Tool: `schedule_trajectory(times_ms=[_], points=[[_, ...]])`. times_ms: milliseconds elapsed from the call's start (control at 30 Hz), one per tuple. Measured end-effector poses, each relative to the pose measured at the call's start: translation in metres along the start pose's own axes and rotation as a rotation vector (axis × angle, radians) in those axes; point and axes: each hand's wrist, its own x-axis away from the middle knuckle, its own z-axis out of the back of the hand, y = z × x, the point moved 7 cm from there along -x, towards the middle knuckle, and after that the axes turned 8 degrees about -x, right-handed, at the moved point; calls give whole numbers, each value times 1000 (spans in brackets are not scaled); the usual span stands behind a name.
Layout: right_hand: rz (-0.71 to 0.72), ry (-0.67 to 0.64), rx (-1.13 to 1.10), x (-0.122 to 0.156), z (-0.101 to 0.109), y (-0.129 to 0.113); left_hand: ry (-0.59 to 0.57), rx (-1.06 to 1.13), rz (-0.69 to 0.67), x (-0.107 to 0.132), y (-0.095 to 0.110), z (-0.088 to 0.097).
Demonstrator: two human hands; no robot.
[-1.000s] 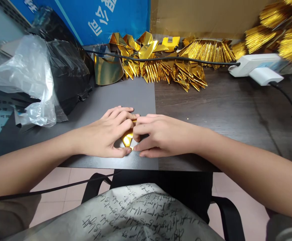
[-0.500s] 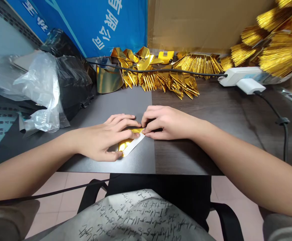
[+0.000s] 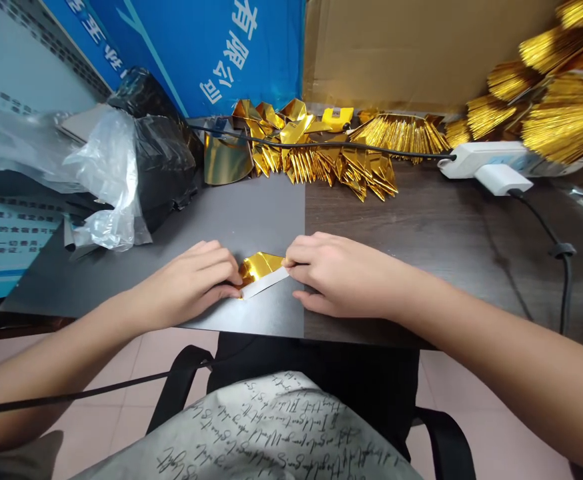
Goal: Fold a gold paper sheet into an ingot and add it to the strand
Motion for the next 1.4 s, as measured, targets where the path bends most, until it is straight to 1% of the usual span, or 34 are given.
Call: schedule_trajectory(times_ms=[33,100,200,367,500,567,633,700,767,833,867,933,1033,1167,1300,1400], points=[[-11,-11,-8,3,-3,-4,42,-22,-26,5,4,-1],[-25,21,-43,11,-5,-11,94,-46,-64,15,9,-2],[-57,76,-56,20,-8,-22,114,-82,-99,23,15,-2],[-84,175,6,29,-14,-36,177,-114,-140,30,24,5],[-46,217,34,36,-21,-48,186,-169,-133,38,35,5],[-22,251,41,40,-23,-54,242,-188,-131,43,46,7],[-19,313,28,44,-22,-59,323,-198,-101,48,55,8],[-40,364,-6,46,-22,-60,378,-196,-67,52,62,5],[-66,380,-50,47,-23,-59,425,-170,-12,54,64,2],[-83,384,-83,47,-25,-57,455,-113,73,55,60,0],[-93,382,-96,47,-25,-56,447,-77,122,55,57,-2],[-130,362,-125,47,-27,-52,392,-16,213,53,51,-5],[-194,319,-149,47,-29,-49,313,37,302,51,45,-7],[-196,308,-163,47,-30,-49,285,88,356,51,44,-5],[-241,376,-216,48,-30,-45,263,126,403,51,42,-6],[-292,411,-159,47,-31,-43,253,127,418,52,42,-6]])
